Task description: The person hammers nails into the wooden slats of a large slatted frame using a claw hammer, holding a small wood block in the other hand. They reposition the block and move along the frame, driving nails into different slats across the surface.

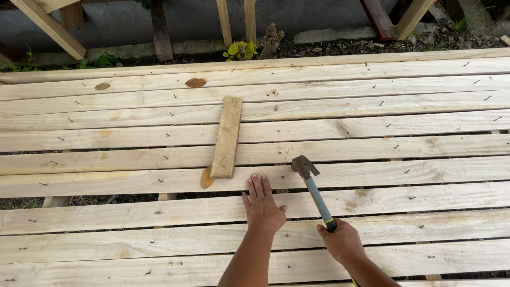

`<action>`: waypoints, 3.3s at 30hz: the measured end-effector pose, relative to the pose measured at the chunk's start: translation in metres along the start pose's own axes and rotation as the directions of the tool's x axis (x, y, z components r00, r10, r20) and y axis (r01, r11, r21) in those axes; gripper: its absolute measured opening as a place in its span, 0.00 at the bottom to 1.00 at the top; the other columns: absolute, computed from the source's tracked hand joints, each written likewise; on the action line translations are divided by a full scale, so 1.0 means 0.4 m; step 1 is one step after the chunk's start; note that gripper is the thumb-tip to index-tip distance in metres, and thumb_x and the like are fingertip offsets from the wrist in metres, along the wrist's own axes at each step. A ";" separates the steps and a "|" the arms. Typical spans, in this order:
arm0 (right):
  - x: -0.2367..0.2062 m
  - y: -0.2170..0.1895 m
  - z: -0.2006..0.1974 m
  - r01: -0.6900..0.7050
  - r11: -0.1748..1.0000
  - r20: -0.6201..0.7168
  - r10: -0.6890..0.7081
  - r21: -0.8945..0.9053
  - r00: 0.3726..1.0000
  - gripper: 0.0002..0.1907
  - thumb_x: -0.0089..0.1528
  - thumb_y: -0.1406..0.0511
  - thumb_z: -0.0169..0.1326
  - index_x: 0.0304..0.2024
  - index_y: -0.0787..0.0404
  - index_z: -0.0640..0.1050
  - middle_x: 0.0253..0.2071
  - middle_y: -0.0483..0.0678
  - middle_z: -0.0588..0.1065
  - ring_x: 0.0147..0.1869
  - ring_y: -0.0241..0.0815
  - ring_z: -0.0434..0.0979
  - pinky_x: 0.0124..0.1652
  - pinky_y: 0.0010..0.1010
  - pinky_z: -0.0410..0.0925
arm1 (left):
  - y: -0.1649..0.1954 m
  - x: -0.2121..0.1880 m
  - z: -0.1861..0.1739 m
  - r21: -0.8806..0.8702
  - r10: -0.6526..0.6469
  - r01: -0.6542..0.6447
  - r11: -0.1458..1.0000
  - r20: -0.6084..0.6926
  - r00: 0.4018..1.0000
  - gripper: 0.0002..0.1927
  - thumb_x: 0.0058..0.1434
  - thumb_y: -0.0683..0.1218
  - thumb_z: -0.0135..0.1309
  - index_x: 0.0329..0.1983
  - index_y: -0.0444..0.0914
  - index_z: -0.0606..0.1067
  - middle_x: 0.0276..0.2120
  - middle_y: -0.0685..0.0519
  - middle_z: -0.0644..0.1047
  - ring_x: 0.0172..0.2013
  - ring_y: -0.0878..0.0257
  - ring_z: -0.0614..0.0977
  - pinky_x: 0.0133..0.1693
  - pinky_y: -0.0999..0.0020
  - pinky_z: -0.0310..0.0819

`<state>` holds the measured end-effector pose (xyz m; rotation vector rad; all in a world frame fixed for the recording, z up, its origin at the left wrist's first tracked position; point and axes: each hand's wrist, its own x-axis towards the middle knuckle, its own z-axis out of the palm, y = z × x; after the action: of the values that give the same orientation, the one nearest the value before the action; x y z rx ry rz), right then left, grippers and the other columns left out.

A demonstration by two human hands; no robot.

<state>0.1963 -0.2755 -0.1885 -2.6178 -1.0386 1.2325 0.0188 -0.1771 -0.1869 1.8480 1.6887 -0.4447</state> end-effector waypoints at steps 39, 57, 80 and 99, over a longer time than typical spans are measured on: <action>0.081 0.062 -0.034 0.055 0.998 0.074 -0.053 -0.021 0.996 0.22 0.63 0.50 0.60 0.37 0.65 0.80 0.22 0.48 0.74 0.25 0.39 0.71 0.32 0.37 0.69 | -0.007 0.031 -0.055 0.205 -0.006 -0.010 0.979 0.076 0.997 0.65 0.62 0.71 0.53 0.78 0.33 0.28 0.78 0.40 0.26 0.77 0.47 0.28 0.74 0.48 0.33; 0.053 0.047 -0.004 -0.098 0.992 0.166 0.084 0.076 0.983 0.19 0.64 0.53 0.59 0.47 0.60 0.78 0.26 0.49 0.74 0.28 0.43 0.75 0.33 0.42 0.73 | -0.022 0.043 -0.050 0.211 -0.005 -0.010 0.977 0.071 0.997 0.70 0.55 0.71 0.62 0.79 0.36 0.29 0.78 0.44 0.27 0.77 0.50 0.30 0.74 0.47 0.38; 0.068 0.053 0.062 -0.141 0.989 0.063 0.137 0.054 0.989 0.17 0.63 0.55 0.59 0.47 0.59 0.80 0.29 0.53 0.81 0.29 0.48 0.83 0.32 0.42 0.76 | -0.137 0.112 -0.142 -0.157 -0.163 0.120 0.980 -0.296 0.941 0.50 0.63 0.54 0.61 0.78 0.52 0.42 0.74 0.41 0.41 0.74 0.45 0.50 0.71 0.55 0.52; 0.081 0.072 0.090 -0.094 0.995 0.015 0.094 -0.013 0.995 0.17 0.63 0.53 0.59 0.41 0.61 0.81 0.30 0.53 0.82 0.35 0.47 0.83 0.42 0.42 0.74 | -0.145 0.057 -0.227 -0.450 -0.327 0.312 0.836 0.047 0.944 0.67 0.46 0.42 0.60 0.81 0.51 0.31 0.65 0.40 0.68 0.64 0.50 0.73 0.58 0.56 0.75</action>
<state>0.2014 -0.2859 -0.2440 -2.6993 -0.9376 1.2713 -0.0476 -0.1014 -0.1422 1.2453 1.9356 -0.1284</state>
